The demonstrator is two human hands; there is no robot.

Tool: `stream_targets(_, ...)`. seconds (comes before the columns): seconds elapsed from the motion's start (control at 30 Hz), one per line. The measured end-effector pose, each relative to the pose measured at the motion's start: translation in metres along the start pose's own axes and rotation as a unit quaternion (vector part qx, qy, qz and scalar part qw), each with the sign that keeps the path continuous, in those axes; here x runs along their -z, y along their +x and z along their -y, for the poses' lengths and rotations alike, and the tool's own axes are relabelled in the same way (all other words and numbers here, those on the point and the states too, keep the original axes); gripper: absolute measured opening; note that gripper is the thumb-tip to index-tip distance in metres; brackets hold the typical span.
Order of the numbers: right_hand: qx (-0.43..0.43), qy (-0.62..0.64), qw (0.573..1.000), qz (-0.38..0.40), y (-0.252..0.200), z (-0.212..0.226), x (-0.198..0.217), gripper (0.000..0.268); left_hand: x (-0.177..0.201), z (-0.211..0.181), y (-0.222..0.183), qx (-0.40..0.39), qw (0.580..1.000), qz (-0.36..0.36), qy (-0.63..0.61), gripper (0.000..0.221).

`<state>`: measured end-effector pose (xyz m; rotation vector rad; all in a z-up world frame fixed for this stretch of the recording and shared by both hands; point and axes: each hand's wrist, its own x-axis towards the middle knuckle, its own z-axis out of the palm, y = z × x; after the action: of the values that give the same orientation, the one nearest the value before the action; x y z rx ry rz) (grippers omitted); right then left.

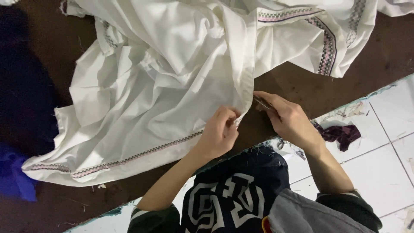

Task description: Trimming loose threads from a white garment using thread snips

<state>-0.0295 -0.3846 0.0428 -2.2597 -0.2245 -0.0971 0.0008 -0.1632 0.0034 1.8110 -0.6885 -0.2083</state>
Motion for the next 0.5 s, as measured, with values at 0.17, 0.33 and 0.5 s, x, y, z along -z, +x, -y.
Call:
stream_targets(0.17, -0.061, 0.008, 0.997, -0.038, -0.005, -0.028, -0.013, 0.028, 0.006, 0.009, -0.012, 0.152, 0.974, 0.001, -0.169, 0.016)
stream_targets(0.33, -0.051, -0.05, 0.997, -0.035, -0.009, -0.026, -0.008, 0.026, 0.005, 0.016, -0.012, 0.143, 0.968, -0.013, -0.205, 0.014)
stream_targets(0.5, -0.023, 0.104, 0.993, 0.052, 0.003, 0.005, -0.007, 0.054, 0.003, 0.014, -0.013, 0.146, 0.972, 0.008, -0.182, 0.017)
